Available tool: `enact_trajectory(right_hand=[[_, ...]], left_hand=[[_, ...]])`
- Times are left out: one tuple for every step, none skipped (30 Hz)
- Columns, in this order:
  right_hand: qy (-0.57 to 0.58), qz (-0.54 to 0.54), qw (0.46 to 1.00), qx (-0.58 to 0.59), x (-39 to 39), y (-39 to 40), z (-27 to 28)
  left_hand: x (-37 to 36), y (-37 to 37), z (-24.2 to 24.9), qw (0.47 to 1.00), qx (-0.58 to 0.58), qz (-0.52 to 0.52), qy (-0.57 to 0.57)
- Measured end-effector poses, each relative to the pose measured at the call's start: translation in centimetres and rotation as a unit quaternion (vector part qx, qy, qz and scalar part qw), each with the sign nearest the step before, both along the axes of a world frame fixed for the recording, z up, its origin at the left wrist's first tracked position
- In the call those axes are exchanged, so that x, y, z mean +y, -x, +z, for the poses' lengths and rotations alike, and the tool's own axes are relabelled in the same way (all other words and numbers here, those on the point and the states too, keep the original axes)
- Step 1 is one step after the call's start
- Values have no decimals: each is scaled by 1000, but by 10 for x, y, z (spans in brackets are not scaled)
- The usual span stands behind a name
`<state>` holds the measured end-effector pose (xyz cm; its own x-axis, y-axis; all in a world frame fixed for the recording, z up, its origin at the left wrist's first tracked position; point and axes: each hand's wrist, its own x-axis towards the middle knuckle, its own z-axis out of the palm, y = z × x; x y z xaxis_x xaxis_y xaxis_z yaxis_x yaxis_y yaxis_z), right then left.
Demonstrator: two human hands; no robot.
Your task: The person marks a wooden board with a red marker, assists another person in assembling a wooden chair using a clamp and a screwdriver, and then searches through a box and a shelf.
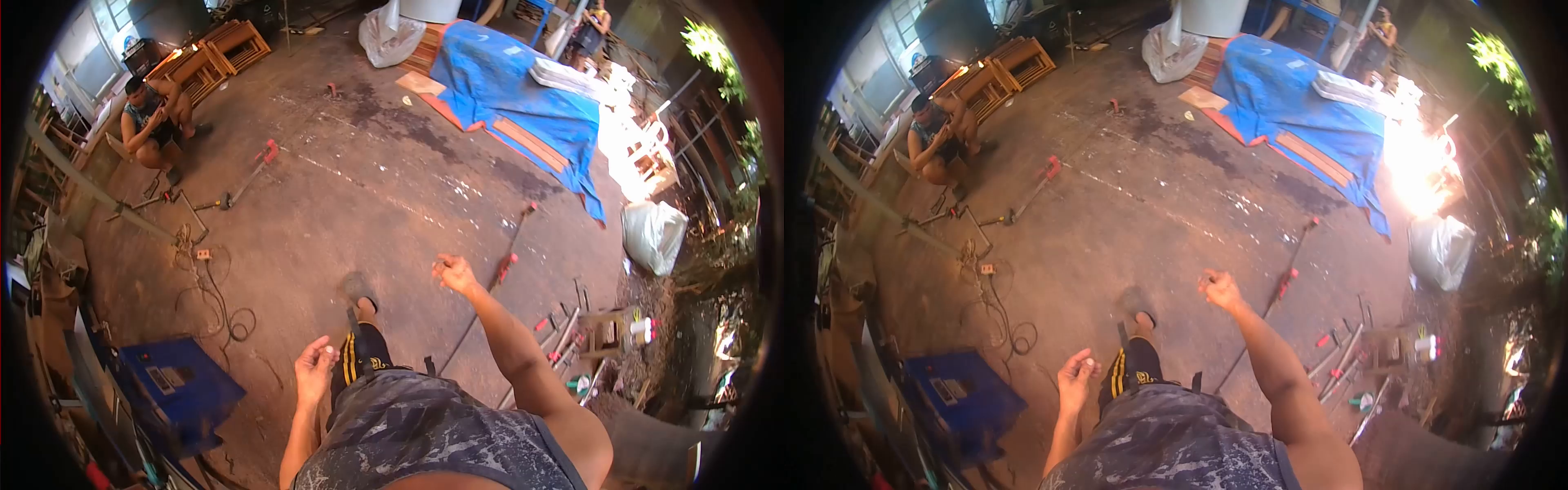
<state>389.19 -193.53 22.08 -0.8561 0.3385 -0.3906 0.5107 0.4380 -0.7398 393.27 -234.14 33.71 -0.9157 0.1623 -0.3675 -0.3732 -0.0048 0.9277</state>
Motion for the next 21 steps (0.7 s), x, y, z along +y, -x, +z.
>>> enact_trajectory(right_hand=[[10, -15, 1000, 22, 8, 49, 8], [20, -32, 998, 42, 17, 95, 13], [5, -12, 999, 34, 30, 127, -4], [-15, 8, 1000, 26, 45, 150, -25], [0, 6, 999, -33, 54, 168, -16], [23, 1, 995, -96, 53, 174, -7], [-17, 40, 992, -120, 67, 175, -31], [-89, 107, 981, -137, 99, 147, -122], [-162, 171, 961, -148, 129, 123, -206], [-94, 279, 909, -294, 132, 150, -143], [-266, 329, 902, -89, 159, 103, -215], [-42, 134, 947, -288, 152, 112, -161], [41, 7, 933, -357, 157, 136, -137], [73, -46, 919, -385, 167, 160, -132], [92, -76, 909, -399, 178, 188, -130], [101, -90, 903, -407, 193, 228, -132], [104, -94, 902, -409, 213, 274, -140], [100, -87, 903, -409, 235, 320, -145], [88, -70, 908, -404, 262, 372, -151], [67, -43, 916, -394, 290, 429, -160], [26, 14, 924, -380, 317, 490, -171]], left_hand=[[6, 47, -9, 999, -24, 27, -6], [14, 94, -15, 999, -22, 46, -1], [24, 153, -13, 999, -13, 46, -5], [40, 213, -9, 998, -10, 33, 51], [56, 257, -3, 993, -23, 21, 111], [80, 310, 17, 997, -13, 17, 81], [103, 364, 37, 998, 20, -11, 64], [126, 419, 56, 996, 60, -38, 48], [150, 469, 71, 993, 94, -55, 35], [176, 518, 84, 989, 130, -73, 19], [206, 565, 97, 988, 136, -76, 21], [237, 610, 109, 963, 244, -104, 55], [262, 654, 110, 925, 347, -130, 90], [283, 694, 100, 924, 348, -132, 92], [304, 734, 86, 936, 297, -168, 89], [328, 778, 71, 944, 248, -202, 84], [351, 822, 47, 942, 256, -200, 85], [365, 851, 13, 958, 204, -193, 55], [384, 887, -13, 969, 160, -185, 22], [403, 924, -24, 981, 88, -167, 37], [410, 948, -35, 987, 0, -151, 57]])
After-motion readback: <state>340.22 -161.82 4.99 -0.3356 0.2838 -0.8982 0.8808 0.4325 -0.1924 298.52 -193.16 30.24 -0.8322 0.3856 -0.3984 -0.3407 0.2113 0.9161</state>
